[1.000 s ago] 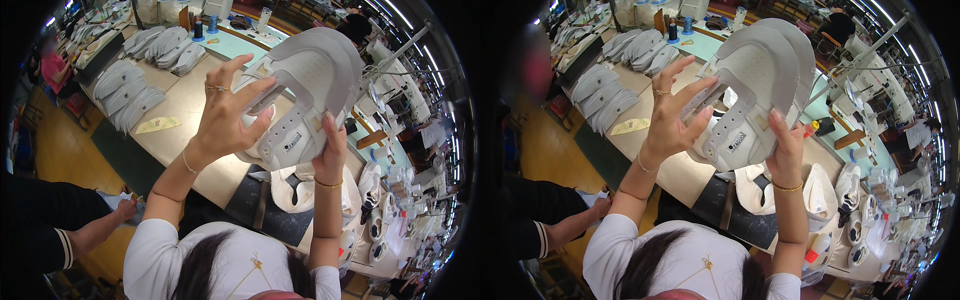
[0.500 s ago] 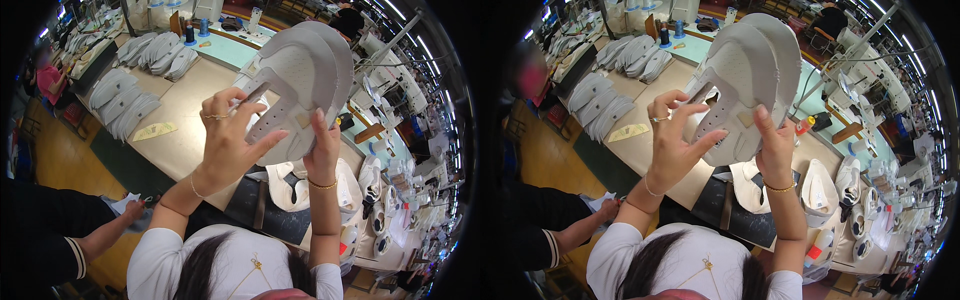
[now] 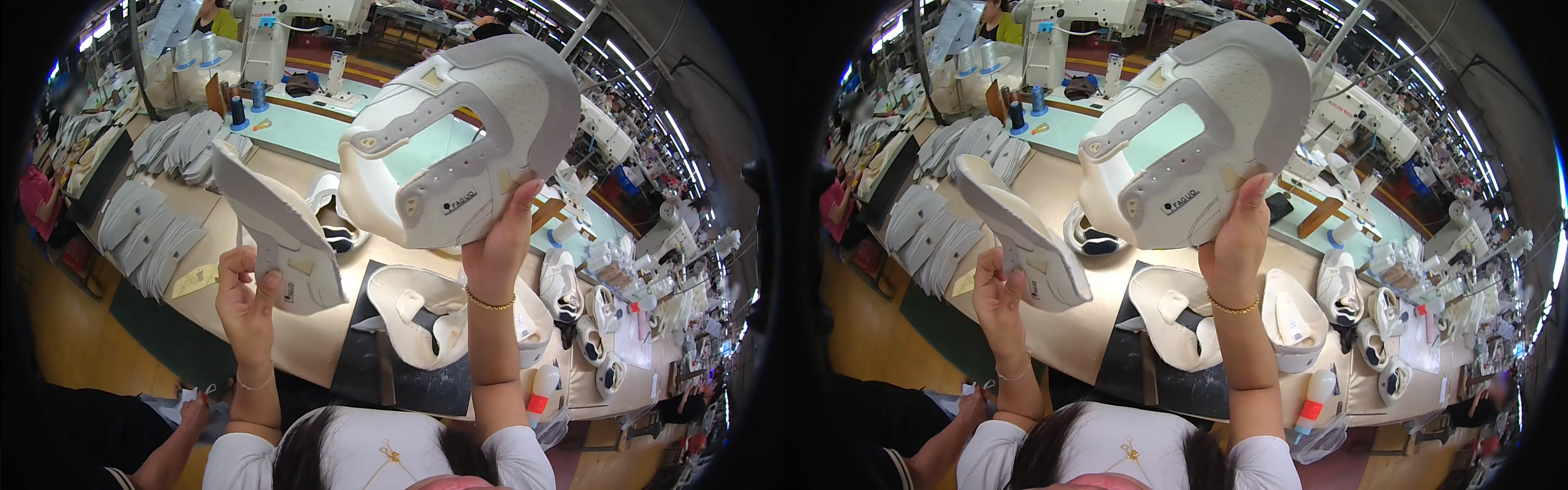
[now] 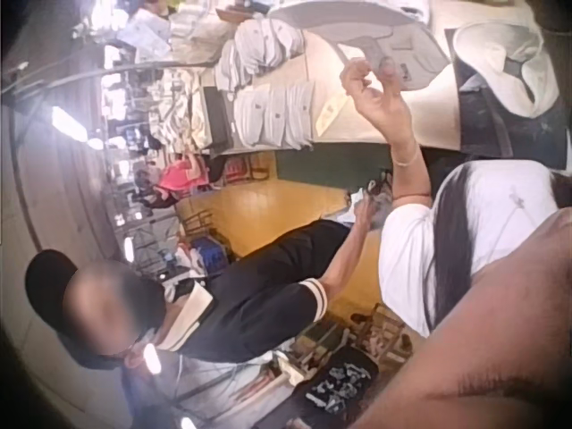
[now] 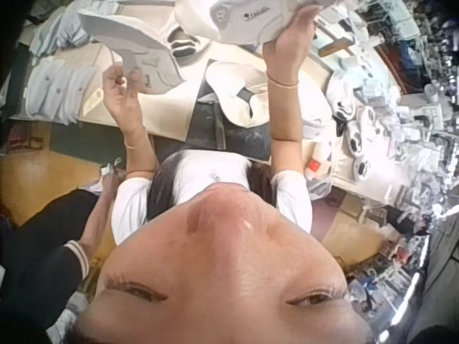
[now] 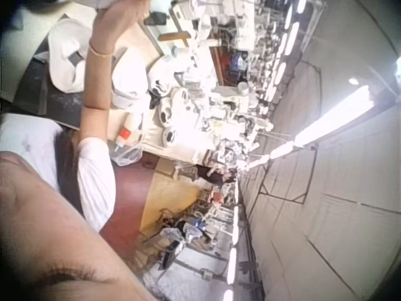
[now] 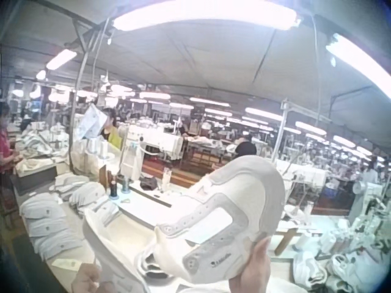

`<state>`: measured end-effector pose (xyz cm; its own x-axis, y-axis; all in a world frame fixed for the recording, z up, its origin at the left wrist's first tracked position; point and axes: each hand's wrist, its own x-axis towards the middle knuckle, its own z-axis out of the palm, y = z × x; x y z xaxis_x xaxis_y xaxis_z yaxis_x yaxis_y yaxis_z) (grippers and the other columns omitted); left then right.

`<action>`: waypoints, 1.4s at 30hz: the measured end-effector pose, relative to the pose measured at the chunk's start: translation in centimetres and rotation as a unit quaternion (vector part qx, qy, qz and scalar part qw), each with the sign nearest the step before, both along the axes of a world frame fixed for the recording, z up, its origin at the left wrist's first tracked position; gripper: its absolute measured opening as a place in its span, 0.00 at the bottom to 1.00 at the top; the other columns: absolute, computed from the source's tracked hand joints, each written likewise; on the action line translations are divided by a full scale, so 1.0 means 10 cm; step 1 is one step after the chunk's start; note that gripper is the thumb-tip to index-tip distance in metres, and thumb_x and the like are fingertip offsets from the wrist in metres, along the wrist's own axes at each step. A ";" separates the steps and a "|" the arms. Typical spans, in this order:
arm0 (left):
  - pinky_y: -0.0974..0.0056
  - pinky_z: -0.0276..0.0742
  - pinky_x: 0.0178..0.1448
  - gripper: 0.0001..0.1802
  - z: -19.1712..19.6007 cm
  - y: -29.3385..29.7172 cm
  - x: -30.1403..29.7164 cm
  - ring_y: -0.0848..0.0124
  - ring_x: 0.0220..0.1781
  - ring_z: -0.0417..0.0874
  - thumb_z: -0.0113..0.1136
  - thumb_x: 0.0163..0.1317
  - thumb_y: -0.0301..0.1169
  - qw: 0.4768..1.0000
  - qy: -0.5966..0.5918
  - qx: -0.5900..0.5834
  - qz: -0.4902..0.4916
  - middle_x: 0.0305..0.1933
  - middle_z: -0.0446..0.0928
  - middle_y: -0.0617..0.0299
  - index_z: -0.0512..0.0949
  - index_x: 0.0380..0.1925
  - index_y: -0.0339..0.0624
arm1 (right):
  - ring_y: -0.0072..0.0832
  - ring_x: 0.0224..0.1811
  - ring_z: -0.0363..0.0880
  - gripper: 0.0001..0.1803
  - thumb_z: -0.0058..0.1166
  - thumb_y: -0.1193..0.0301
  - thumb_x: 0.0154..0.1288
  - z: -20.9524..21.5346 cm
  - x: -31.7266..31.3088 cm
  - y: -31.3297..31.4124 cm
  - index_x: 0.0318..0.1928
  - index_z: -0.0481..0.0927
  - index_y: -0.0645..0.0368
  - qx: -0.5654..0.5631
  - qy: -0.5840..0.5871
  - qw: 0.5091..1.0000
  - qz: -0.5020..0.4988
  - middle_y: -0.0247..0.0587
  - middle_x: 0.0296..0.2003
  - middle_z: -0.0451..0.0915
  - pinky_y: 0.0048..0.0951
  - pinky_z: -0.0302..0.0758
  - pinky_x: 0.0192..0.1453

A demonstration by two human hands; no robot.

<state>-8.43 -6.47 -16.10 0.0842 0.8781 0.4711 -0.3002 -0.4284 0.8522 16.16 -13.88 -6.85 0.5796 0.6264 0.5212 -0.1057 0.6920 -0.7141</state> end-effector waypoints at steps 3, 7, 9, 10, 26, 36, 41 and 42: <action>0.72 0.56 0.49 0.16 0.02 -0.05 -0.03 0.77 0.41 0.63 0.67 0.56 0.35 0.999 0.028 -0.015 0.016 0.44 0.69 0.64 0.71 0.36 0.39 | 0.29 0.51 0.75 0.31 0.37 0.49 0.71 0.01 -0.02 0.12 0.58 0.64 0.65 -0.018 -0.061 0.998 -0.029 0.43 0.51 0.74 0.30 0.73 0.54; 0.72 0.58 0.49 0.17 -0.05 -0.01 0.02 0.77 0.40 0.62 0.67 0.56 0.36 0.999 -0.015 -0.033 -0.026 0.44 0.68 0.65 0.71 0.36 0.38 | 0.14 0.29 0.63 0.26 0.41 0.49 0.71 -0.07 -0.05 0.27 0.34 0.72 0.63 -0.068 -0.143 0.981 -0.113 0.28 0.26 0.70 0.19 0.59 0.31; 0.72 0.59 0.49 0.16 -0.04 -0.01 0.00 0.77 0.40 0.62 0.67 0.56 0.35 0.999 -0.013 -0.030 -0.020 0.44 0.68 0.65 0.72 0.36 0.38 | 0.10 0.23 0.55 0.28 0.41 0.48 0.71 -0.08 -0.13 0.33 0.26 0.71 0.62 -0.072 -0.161 0.975 -0.136 0.22 0.19 0.64 0.17 0.50 0.25; 0.72 0.59 0.49 0.16 -0.03 -0.02 0.01 0.77 0.40 0.62 0.67 0.56 0.35 0.999 -0.014 -0.025 -0.020 0.44 0.68 0.65 0.72 0.36 0.39 | 0.10 0.23 0.54 0.28 0.41 0.48 0.71 -0.07 -0.14 0.32 0.25 0.71 0.62 -0.070 -0.164 0.974 -0.137 0.22 0.19 0.64 0.17 0.50 0.24; 0.76 0.68 0.47 0.13 0.21 0.05 0.38 0.81 0.43 0.71 0.57 0.65 0.30 0.980 -0.138 -0.083 -0.120 0.45 0.72 0.61 0.65 0.42 0.39 | 0.15 0.26 0.55 0.30 0.33 0.46 0.73 -0.31 -0.81 0.36 0.28 0.67 0.61 -0.207 -0.229 0.951 0.034 0.25 0.23 0.62 0.23 0.54 0.27; 0.76 0.72 0.40 0.14 0.23 0.23 -0.30 0.82 0.35 0.74 0.63 0.58 0.22 0.994 -0.090 -0.059 0.006 0.33 0.75 0.63 0.67 0.37 0.38 | 0.33 0.57 0.71 0.31 0.48 0.54 0.68 -0.33 -0.63 0.07 0.62 0.66 0.62 -0.188 -0.339 0.918 0.088 0.46 0.62 0.66 0.31 0.68 0.57; 0.75 0.72 0.43 0.13 0.13 0.40 -0.80 0.78 0.37 0.74 0.63 0.58 0.22 0.966 -0.020 -0.021 0.257 0.34 0.75 0.60 0.67 0.38 0.37 | 0.33 0.55 0.72 0.25 0.46 0.54 0.69 -0.42 -0.40 -0.18 0.49 0.77 0.65 -0.231 -0.399 0.887 0.024 0.48 0.59 0.69 0.30 0.70 0.55; 0.75 0.71 0.43 0.13 0.15 0.40 -0.92 0.78 0.38 0.74 0.62 0.59 0.23 0.953 -0.009 -0.027 0.303 0.34 0.75 0.60 0.67 0.38 0.36 | 0.33 0.55 0.72 0.25 0.46 0.54 0.69 -0.45 -0.36 -0.22 0.49 0.78 0.65 -0.242 -0.394 0.886 0.028 0.48 0.58 0.69 0.30 0.70 0.55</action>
